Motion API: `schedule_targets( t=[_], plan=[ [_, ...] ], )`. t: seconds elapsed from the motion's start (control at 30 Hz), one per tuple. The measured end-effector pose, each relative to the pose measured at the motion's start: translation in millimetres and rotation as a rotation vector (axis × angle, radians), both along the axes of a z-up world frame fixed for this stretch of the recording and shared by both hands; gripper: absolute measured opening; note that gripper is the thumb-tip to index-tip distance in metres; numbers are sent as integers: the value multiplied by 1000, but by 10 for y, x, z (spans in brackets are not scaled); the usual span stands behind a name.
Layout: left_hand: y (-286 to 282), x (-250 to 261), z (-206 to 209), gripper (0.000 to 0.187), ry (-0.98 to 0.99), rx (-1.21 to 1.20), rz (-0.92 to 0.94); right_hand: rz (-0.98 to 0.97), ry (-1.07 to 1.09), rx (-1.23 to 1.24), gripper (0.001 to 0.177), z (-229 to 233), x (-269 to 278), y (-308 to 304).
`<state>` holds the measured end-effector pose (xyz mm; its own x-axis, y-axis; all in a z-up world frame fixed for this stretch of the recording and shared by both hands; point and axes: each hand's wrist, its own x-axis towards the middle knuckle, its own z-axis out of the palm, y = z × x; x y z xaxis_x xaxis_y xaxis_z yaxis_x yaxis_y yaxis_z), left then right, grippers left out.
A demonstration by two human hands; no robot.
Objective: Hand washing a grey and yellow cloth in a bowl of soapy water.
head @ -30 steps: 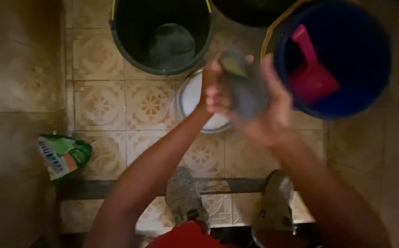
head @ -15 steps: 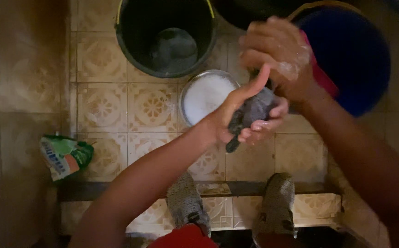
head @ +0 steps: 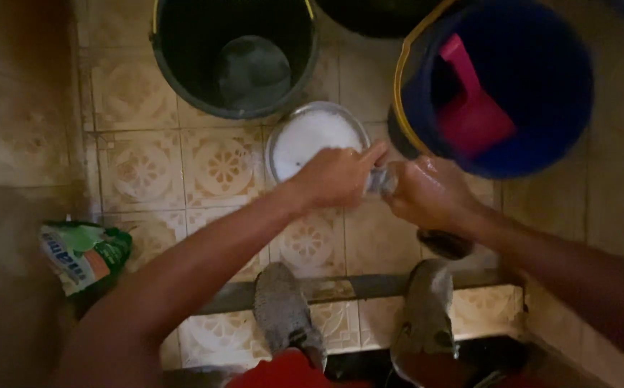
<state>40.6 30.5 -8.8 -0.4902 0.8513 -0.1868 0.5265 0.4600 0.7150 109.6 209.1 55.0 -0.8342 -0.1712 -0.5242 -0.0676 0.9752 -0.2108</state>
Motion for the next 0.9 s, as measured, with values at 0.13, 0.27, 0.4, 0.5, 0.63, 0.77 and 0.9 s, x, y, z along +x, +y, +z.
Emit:
schedule_targets(
  t=[0.13, 0.27, 0.4, 0.5, 0.63, 0.77, 0.9],
  plan=[
    [-17, -160, -387, 75, 253, 1, -158, -348, 7, -485, 22, -933, 390, -39],
    [-79, -314, -459, 60, 475, 112, -333, -977, -343, -998, 21, -747, 434, -417],
    [-9, -467, -451, 58, 569, 181, -436, -1182, -547, -1246, 36, -735, 398, -466],
    [-52, -524, -413, 51, 633, 270, -400, -1092, -506, -1334, 39, -741, 324, -393],
    [-195, -533, 33, 45, 640, 372, -227, -913, -402, -1357, 32, -358, 86, -130],
    [-464, -446, 332, 51, 430, 623, 116, -819, -340, -1525, 56, -121, -185, -52],
    [-713, -301, 480, 55, 230, 715, 298, -993, -64, -1132, 45, -1946, -290, 318]
  ],
)
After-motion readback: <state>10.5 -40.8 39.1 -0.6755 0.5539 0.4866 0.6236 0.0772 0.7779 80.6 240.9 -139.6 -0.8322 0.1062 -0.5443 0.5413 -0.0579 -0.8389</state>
